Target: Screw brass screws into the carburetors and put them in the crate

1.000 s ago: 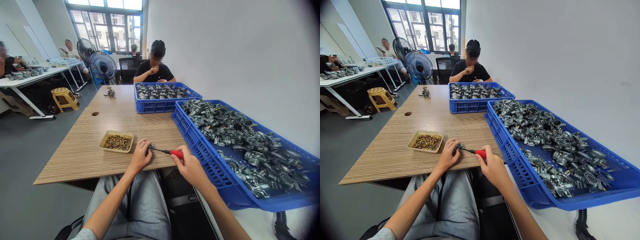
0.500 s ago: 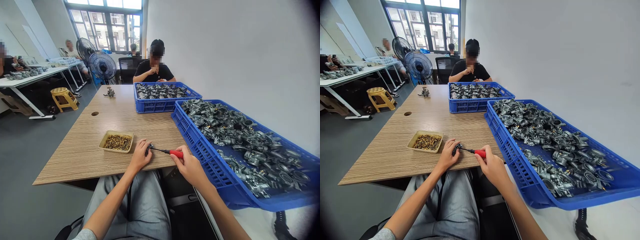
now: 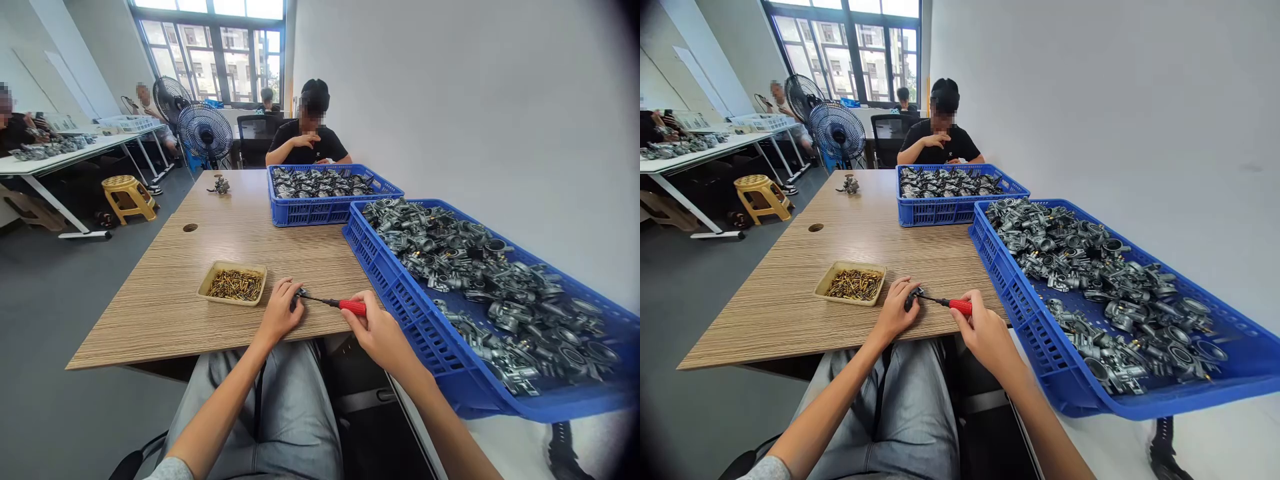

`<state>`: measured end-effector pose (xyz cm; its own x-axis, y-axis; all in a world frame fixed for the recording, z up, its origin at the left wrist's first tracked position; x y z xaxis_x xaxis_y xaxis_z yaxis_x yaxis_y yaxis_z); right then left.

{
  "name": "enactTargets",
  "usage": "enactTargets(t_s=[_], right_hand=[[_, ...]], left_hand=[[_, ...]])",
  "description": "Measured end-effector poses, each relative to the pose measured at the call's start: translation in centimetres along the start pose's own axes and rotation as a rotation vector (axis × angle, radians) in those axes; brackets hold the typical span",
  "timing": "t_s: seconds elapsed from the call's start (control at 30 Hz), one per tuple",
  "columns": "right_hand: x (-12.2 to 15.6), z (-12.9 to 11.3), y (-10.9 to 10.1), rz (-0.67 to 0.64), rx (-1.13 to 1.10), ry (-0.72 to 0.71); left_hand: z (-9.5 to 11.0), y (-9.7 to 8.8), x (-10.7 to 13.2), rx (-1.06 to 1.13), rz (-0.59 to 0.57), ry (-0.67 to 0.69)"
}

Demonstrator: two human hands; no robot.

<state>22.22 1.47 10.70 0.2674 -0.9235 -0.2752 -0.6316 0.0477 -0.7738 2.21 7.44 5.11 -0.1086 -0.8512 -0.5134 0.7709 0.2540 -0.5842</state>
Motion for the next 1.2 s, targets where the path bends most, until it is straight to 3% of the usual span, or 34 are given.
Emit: enactTargets(t_s=[0.17, 0.37, 0.6, 0.87, 1.2], right_hand=[[0.0, -0.8, 0.3, -0.011, -0.1, -0.061], [0.0, -0.2, 0.1, -0.003, 0.02, -0.01], [0.0, -1.1, 0.4, -0.004, -0.113, -0.076], [0.1, 0.0, 0.1, 0.017, 0.028, -0.013], [0.0, -0.5, 0.3, 0.001, -0.038, -0.043]], left_hand=[[0.1, -0.1, 0.0, 0.001, -0.001, 0.001], [0.2, -0.1, 0.0, 0.005, -0.007, -0.005], [0.0, 0.0, 0.0, 0.009, -0.014, -0.01], [-0.1, 0.0, 0.0, 0.004, -0.011, -0.013], [0.1, -0.1, 0.0, 0.0, -0.021, -0.012]])
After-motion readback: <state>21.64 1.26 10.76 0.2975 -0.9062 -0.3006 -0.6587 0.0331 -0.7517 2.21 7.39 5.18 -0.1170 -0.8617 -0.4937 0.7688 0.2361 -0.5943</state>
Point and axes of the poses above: each hand's wrist, its own x-axis away from the middle knuckle, its own y-axis out of the palm, z = x × y, the point moved 9 cm from there along -x, towards the middle knuckle, and after that the axes turned 14 degrees about -y, right-handed, at the moved point
